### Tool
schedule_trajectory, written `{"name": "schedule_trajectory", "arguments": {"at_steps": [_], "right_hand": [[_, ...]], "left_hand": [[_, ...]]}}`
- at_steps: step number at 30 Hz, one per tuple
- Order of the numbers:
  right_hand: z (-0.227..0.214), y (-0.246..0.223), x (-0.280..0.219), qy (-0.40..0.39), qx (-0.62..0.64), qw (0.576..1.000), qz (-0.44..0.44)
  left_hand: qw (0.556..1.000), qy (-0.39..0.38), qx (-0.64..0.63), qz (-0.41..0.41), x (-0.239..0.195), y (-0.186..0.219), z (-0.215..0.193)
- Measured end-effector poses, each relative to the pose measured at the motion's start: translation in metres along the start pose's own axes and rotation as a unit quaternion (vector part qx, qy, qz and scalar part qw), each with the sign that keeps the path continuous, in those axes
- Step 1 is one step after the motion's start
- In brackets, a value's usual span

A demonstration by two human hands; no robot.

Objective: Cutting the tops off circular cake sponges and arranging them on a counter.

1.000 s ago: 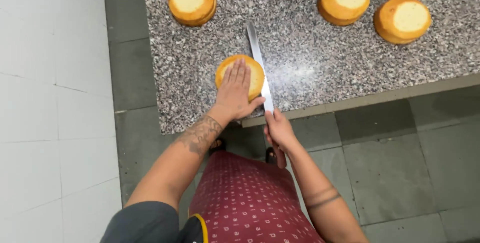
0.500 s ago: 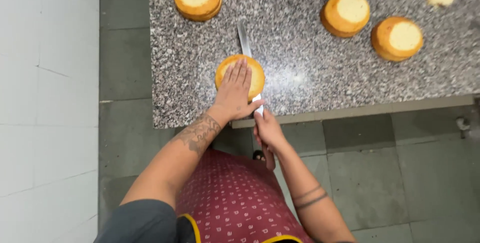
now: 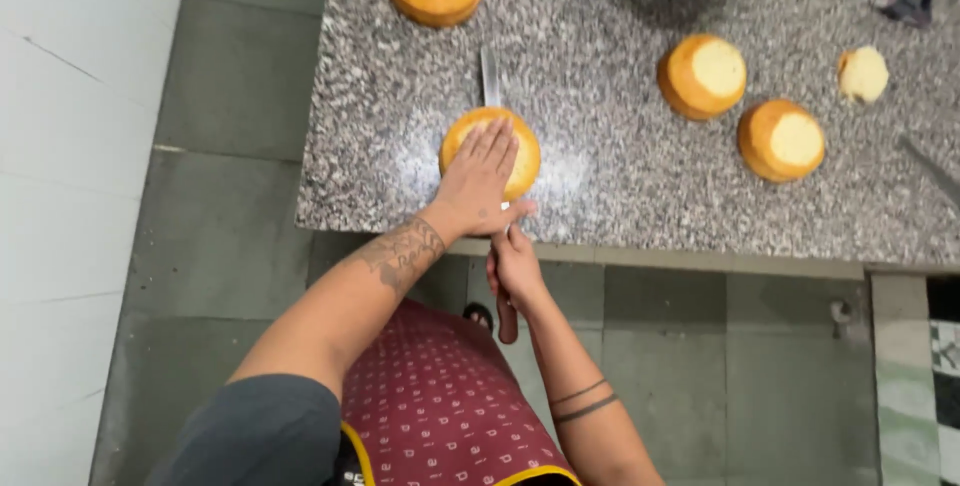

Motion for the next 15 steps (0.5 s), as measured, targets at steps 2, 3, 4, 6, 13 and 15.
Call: {"name": "schedule_trajectory", "arguments": {"at_steps": [2, 3, 4, 6, 13, 15], "right_hand": [[-0.007, 0.021, -0.017, 0.014, -0.014, 1.0, 0.007], [-0.01, 0.026, -0.023, 0.024, -0.027, 0.999, 0.006], [-0.011, 0.043, -0.038, 0.026, -0.03, 0.999, 0.006], [-0.018, 0.065, -0.051, 0.025, -0.055, 0.998, 0.018], [-0.015, 0.034, 0.03, -0.01, -0.116, 0.992, -0.044], [-0.027, 0.053, 0.049, 0.005, -0.073, 0.997, 0.001]], "left_hand": [[1.0, 0.012, -0.004, 0.001, -0.001, 0.002, 0.003], [1.0, 0.026, 0.001, 0.001, 0.001, 0.0, 0.0], [1.0, 0.029, -0.002, 0.001, -0.002, 0.004, 0.002], [0.999, 0.035, 0.0, -0.009, 0.001, 0.0, -0.001], [0.997, -0.003, 0.022, -0.068, -0.001, 0.017, -0.002], [0.997, 0.0, 0.029, -0.07, -0.001, 0.018, 0.0]]}}
Point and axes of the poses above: each hand's wrist, its own x-axis towards the middle knuckle, its own z-axis out of the palm, y = z × x, the point moved 9 cm from there along x, towards the middle knuckle, and after that the axes turned 11 degrees about z, right-handed, at the moved point
